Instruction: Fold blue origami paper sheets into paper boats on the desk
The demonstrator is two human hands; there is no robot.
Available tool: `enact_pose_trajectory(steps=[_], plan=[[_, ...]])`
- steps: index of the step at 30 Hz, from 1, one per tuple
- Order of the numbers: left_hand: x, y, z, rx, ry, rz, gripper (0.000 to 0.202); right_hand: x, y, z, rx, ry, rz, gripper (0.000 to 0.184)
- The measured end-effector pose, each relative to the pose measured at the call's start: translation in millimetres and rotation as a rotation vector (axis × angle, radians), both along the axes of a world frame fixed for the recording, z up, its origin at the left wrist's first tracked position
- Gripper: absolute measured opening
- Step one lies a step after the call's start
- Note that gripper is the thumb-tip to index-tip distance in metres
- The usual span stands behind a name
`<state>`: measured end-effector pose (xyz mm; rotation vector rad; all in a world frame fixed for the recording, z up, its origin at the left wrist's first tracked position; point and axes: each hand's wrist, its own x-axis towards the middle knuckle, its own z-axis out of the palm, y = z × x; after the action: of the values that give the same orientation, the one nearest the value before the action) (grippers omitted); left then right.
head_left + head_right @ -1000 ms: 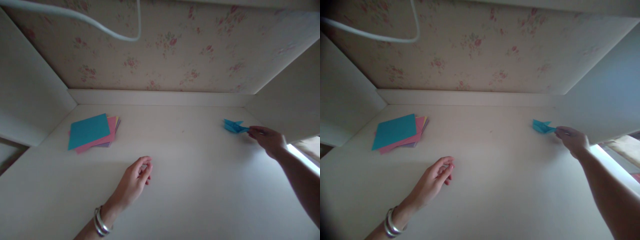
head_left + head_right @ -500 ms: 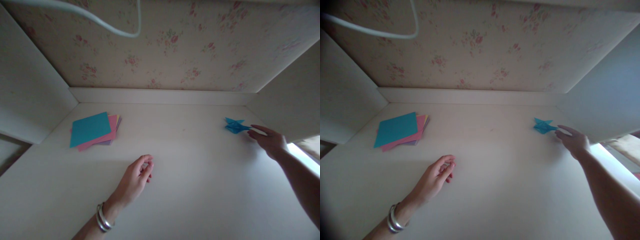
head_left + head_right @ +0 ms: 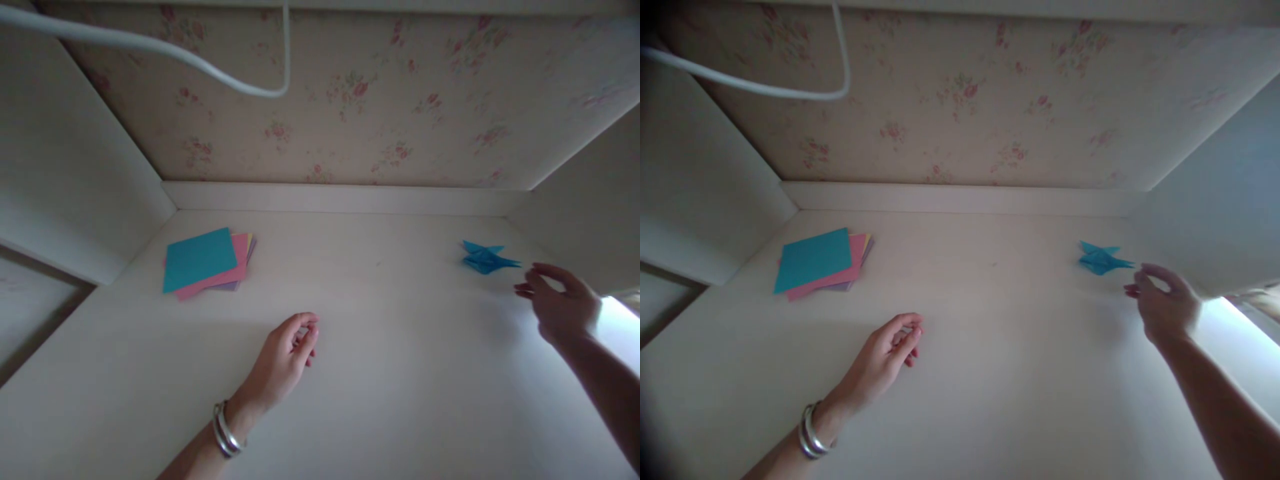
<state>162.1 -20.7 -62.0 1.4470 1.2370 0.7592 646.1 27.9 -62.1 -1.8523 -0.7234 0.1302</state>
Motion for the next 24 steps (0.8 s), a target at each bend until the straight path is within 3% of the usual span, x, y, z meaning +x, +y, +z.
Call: enact_pose_trajectory(steps=[2, 6, 9, 13, 18, 20, 24], plan=[[-5.0, 2.0, 3.5, 0.036, 0.031, 0.034, 0.036, -19.4, -6.5, -3.5, -0.004, 0.065, 0.017, 0.041], [-32.4, 17.3, 20.3, 0.195, 0.198, 0.202, 0.035, -65.3, -26.5, -8.4, -0.099, 0.158, 0.189, 0.041], [-69.4, 40.8, 37.0, 0.469, 0.585, 0.325, 0.036, -101.5, -44.2, -8.2, -0.221, 0.115, 0.425, 0.045], [-131.9, 79.5, 48.7, 0.535, 0.794, 0.403, 0.041, -143.2, -60.4, -10.7, -0.216, 0.085, 0.689, 0.044], [-194.5, 107.1, 35.9, 0.49, 0.975, 0.201, 0.045, -168.8, -64.9, -21.5, -0.178, -0.067, 0.788, 0.03], [-207.2, 109.6, 28.3, 0.458, 1.011, 0.116, 0.045, -170.6, -65.1, -23.7, -0.178, -0.091, 0.797, 0.028], [-216.0, 108.7, 21.1, 0.442, 1.083, 0.06, 0.043, -169.4, -67.0, -22.3, -0.175, -0.088, 0.788, 0.026]])
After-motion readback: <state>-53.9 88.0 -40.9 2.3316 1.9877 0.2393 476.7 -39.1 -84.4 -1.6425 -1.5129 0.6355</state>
